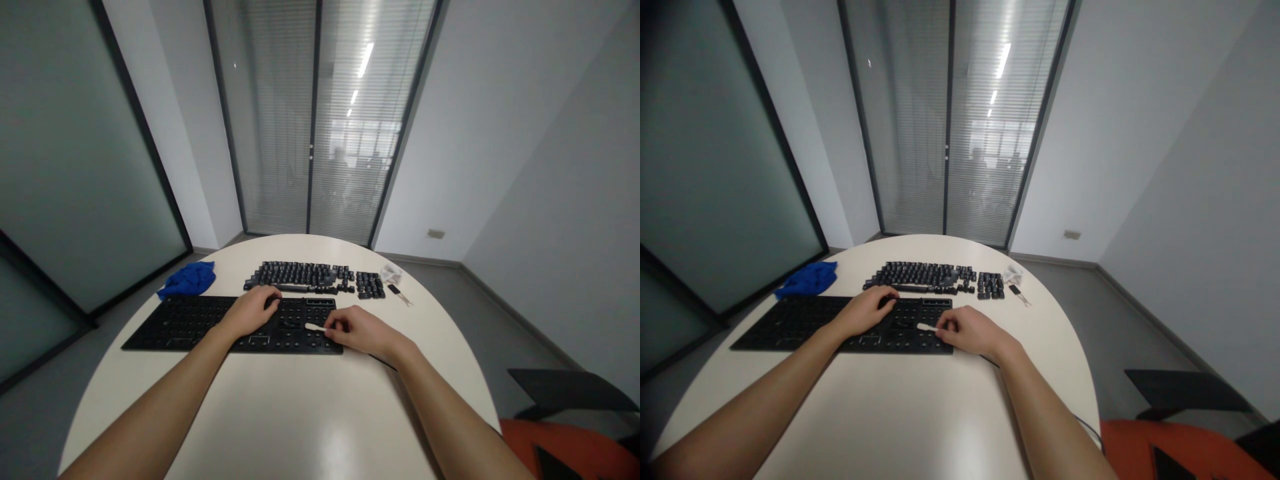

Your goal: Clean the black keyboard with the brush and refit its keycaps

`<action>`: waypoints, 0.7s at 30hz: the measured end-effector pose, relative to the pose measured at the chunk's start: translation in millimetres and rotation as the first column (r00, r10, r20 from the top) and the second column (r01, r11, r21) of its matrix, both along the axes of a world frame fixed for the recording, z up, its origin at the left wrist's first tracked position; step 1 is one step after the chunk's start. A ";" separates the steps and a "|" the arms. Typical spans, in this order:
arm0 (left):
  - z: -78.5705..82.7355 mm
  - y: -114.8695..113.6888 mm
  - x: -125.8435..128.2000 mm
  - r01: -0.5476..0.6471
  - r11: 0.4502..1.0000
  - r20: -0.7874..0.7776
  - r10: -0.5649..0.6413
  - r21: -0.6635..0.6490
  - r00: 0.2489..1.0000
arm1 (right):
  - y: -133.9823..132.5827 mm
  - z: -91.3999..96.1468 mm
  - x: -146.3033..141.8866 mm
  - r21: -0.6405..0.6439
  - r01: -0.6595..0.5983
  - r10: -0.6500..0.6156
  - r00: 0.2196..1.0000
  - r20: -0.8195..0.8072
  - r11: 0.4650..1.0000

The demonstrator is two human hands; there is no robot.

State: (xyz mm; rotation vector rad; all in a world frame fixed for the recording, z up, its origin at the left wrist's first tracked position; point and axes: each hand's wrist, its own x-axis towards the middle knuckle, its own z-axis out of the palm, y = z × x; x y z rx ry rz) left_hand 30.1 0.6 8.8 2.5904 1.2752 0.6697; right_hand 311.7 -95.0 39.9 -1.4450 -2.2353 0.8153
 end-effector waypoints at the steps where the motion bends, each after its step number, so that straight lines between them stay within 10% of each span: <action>1: -0.3 0.4 -0.1 0.002 1.000 -0.002 -0.002 -0.002 1.000 | 0.1 0.0 -0.2 0.003 -0.001 0.001 1.000 0.003 1.000; 21: -3.3 2.0 -0.4 0.000 1.000 -0.003 0.000 0.004 1.000 | 0.1 0.9 0.3 0.009 -0.005 0.005 1.000 0.009 1.000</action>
